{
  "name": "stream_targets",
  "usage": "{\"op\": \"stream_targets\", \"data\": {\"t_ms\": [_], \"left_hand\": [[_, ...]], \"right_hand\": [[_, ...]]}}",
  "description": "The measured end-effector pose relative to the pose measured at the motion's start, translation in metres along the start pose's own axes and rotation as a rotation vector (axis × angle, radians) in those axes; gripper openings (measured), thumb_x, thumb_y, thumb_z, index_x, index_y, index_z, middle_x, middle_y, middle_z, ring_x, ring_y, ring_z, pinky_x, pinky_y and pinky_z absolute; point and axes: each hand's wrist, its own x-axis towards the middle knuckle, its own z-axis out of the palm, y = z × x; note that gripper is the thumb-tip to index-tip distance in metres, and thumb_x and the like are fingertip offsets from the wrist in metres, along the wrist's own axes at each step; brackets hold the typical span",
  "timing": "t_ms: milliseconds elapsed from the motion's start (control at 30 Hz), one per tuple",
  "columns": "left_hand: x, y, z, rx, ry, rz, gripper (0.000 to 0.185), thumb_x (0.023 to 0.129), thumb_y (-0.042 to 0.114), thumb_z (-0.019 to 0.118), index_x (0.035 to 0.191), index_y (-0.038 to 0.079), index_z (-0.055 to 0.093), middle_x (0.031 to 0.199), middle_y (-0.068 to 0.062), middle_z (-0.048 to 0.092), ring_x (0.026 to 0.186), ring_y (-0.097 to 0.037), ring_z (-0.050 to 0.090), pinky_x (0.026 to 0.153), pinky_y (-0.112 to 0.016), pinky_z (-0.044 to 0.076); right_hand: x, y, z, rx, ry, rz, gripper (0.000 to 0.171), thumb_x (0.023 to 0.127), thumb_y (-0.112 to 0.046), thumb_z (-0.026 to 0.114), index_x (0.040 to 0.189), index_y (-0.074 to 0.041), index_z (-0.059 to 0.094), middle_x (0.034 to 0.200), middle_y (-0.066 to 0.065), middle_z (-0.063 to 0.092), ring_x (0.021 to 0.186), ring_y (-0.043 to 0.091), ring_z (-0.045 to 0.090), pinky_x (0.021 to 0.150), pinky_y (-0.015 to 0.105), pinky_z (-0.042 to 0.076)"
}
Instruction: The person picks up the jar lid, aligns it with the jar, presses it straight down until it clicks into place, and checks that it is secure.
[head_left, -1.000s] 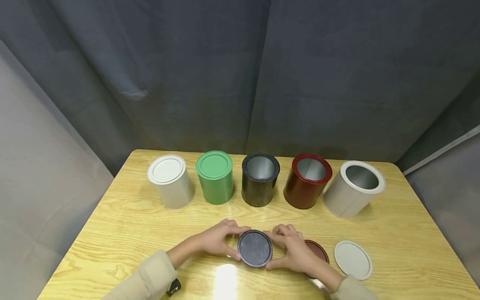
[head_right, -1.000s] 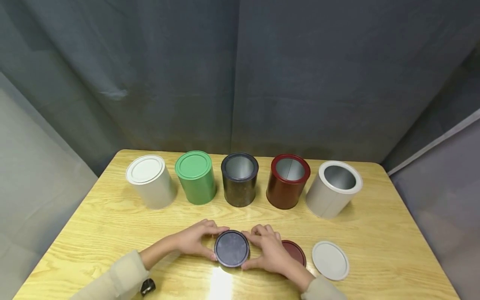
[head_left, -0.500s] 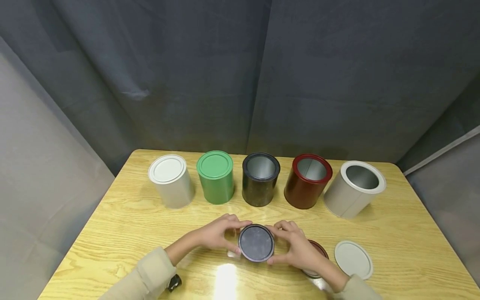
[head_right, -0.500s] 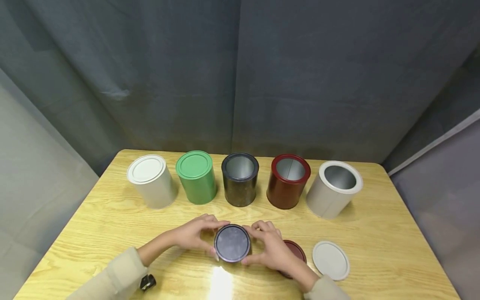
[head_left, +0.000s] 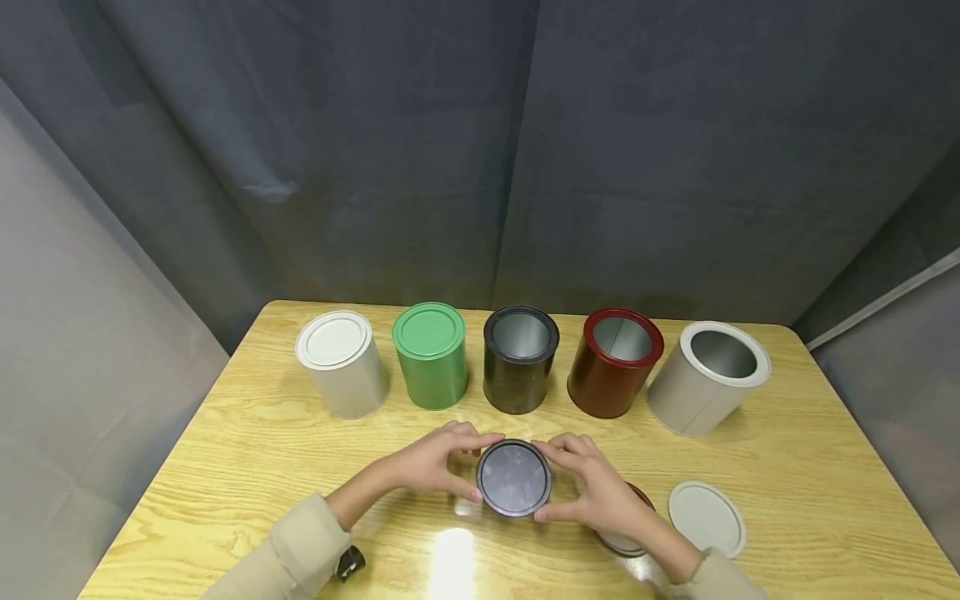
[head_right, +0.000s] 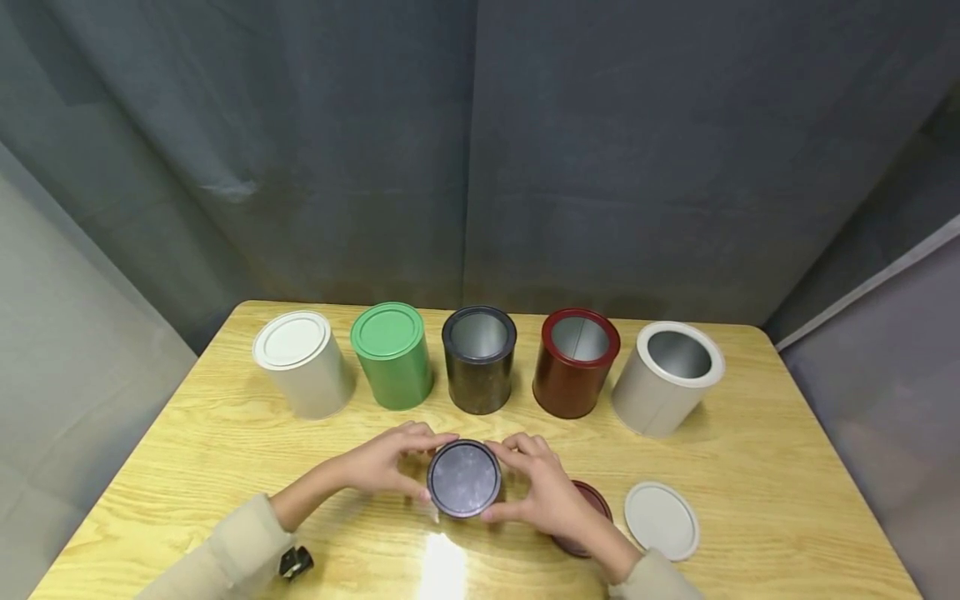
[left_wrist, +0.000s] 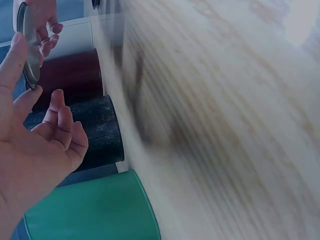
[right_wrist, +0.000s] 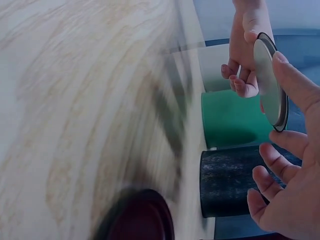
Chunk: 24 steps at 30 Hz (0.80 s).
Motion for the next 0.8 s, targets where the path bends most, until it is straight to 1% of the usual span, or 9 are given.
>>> {"op": "stream_targets", "data": {"t_ms": [200,267,367,467,533,600,700,800], "left_hand": [[0.002,0.004,-0.004,-0.006,0.050,0.068,0.078,0.066,0.027,0.080,0.133,0.006,0.046,0.097,0.003,0.054,0.087,-0.025,0.048,0.071,-0.035,0.042],[0.002,0.005,-0.006,-0.016,0.061,0.078,0.078,0.066,0.027,0.080,0.133,0.006,0.046,0.098,0.002,0.054,0.086,-0.026,0.048,0.070,-0.036,0.043],[0.003,0.006,-0.007,-0.033,0.073,0.076,0.077,0.067,0.027,0.080,0.134,0.007,0.046,0.099,0.002,0.054,0.088,-0.027,0.049,0.069,-0.036,0.043],[0.003,0.007,-0.009,-0.044,0.097,0.076,0.078,0.066,0.026,0.080,0.134,0.008,0.045,0.098,0.000,0.053,0.090,-0.027,0.049,0.068,-0.037,0.043],[0.003,0.008,-0.010,-0.037,0.115,0.082,0.079,0.066,0.026,0.081,0.134,0.008,0.045,0.097,-0.002,0.052,0.089,-0.025,0.049,0.067,-0.038,0.043],[0.003,0.008,-0.010,-0.034,0.132,0.085,0.080,0.065,0.025,0.081,0.134,0.007,0.045,0.098,-0.004,0.053,0.089,-0.021,0.048,0.066,-0.038,0.043],[0.003,0.009,-0.011,-0.040,0.159,0.074,0.079,0.065,0.025,0.082,0.133,0.006,0.046,0.101,-0.006,0.053,0.091,-0.018,0.048,0.068,-0.039,0.043],[0.003,0.012,-0.012,-0.063,0.193,0.058,0.076,0.064,0.025,0.082,0.130,0.007,0.049,0.105,-0.009,0.053,0.094,-0.018,0.048,0.071,-0.040,0.044]], "right_hand": [[0.003,-0.002,-0.005,0.008,0.012,-0.022,0.074,0.057,-0.037,0.083,0.120,-0.006,0.060,0.106,-0.006,0.054,0.099,0.011,0.041,0.080,0.038,0.041],[0.004,-0.003,-0.007,0.006,0.021,-0.028,0.074,0.057,-0.039,0.083,0.120,-0.007,0.060,0.106,-0.006,0.054,0.099,0.011,0.042,0.080,0.038,0.041],[0.005,-0.003,-0.009,-0.001,0.034,-0.039,0.074,0.057,-0.039,0.083,0.120,-0.007,0.060,0.105,-0.007,0.054,0.098,0.011,0.042,0.080,0.038,0.040],[0.006,-0.004,-0.010,-0.013,0.051,-0.059,0.074,0.056,-0.035,0.085,0.120,-0.007,0.060,0.104,-0.006,0.054,0.097,0.012,0.043,0.079,0.038,0.041],[0.007,-0.004,-0.011,-0.018,0.064,-0.073,0.075,0.055,-0.034,0.085,0.120,-0.007,0.060,0.104,-0.006,0.054,0.097,0.012,0.043,0.078,0.038,0.041],[0.008,-0.004,-0.012,-0.017,0.076,-0.086,0.075,0.054,-0.034,0.085,0.120,-0.008,0.060,0.104,-0.006,0.054,0.097,0.012,0.043,0.078,0.037,0.041],[0.009,-0.004,-0.013,-0.027,0.103,-0.116,0.076,0.055,-0.038,0.084,0.120,-0.007,0.060,0.104,-0.005,0.054,0.096,0.011,0.043,0.076,0.034,0.041],[0.010,-0.004,-0.015,-0.025,0.117,-0.118,0.076,0.056,-0.040,0.083,0.121,-0.007,0.060,0.104,-0.004,0.055,0.097,0.010,0.043,0.077,0.034,0.041]]}}
